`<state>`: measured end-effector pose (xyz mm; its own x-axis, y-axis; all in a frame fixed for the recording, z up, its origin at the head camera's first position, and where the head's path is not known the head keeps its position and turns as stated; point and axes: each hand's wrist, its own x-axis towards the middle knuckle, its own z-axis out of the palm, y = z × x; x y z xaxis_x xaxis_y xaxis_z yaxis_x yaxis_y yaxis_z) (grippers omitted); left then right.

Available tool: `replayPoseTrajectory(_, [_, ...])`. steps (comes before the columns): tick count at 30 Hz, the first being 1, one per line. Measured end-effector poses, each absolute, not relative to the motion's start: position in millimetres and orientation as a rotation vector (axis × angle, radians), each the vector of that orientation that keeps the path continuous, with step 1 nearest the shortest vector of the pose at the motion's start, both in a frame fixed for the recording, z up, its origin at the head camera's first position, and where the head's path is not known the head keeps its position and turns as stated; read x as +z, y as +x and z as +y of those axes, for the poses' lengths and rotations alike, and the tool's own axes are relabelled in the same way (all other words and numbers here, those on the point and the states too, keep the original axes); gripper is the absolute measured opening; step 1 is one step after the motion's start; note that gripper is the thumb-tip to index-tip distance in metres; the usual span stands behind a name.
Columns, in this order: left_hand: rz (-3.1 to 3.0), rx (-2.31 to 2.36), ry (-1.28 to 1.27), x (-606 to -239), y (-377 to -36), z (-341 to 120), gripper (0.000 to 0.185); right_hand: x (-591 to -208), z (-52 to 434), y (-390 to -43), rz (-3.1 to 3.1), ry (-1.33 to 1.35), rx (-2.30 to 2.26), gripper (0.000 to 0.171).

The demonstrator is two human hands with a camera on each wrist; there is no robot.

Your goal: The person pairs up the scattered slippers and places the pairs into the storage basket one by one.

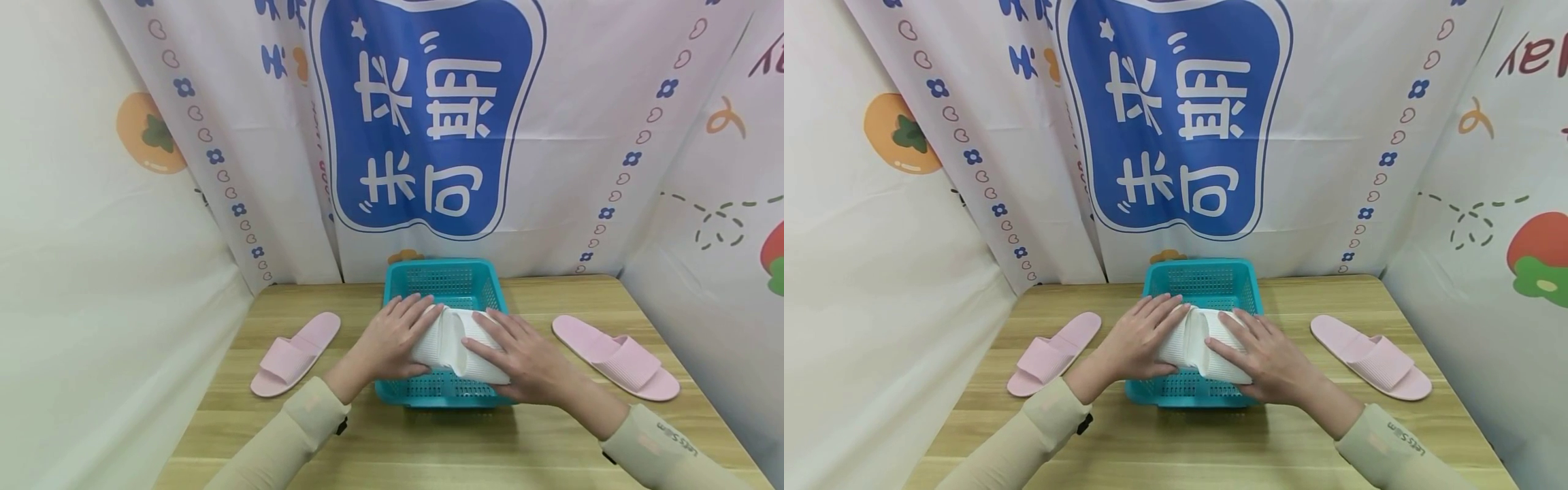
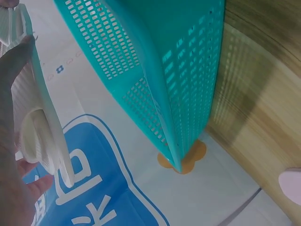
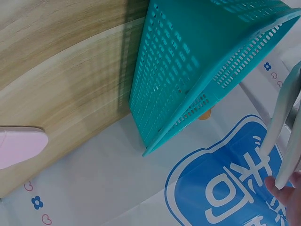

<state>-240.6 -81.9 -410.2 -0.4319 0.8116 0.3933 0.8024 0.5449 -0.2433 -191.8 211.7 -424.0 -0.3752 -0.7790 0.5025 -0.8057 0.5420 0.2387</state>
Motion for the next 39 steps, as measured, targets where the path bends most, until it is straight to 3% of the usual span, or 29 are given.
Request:
replayPoseTrajectory(10, [-2.282, 0.012, -1.267, -405, -239, -98, 0.110, -425, 215, -192, -2.226, 1.240, 0.062, 0.090])
replayPoseTrajectory(20, [-2.278, -0.093, -1.199, -410, -239, -125, 0.108, -429, 221, -196, -2.239, 1.196, 0.156, 0.081])
replayPoseTrajectory(25, [-2.292, -0.093, -1.163, -417, -239, -135, 0.105, -429, 223, -196, -2.261, 1.168, 0.164, 0.069])
replayPoseTrajectory(31, [-2.340, -0.068, -1.130, -427, -238, -145, 0.103, -429, 222, -197, -2.262, 1.123, 0.164, 0.083])
replayPoseTrajectory(39, [-2.547, -0.065, -1.104, -443, -234, -152, 0.103, -432, 218, -200, -2.284, 1.046, 0.185, 0.086])
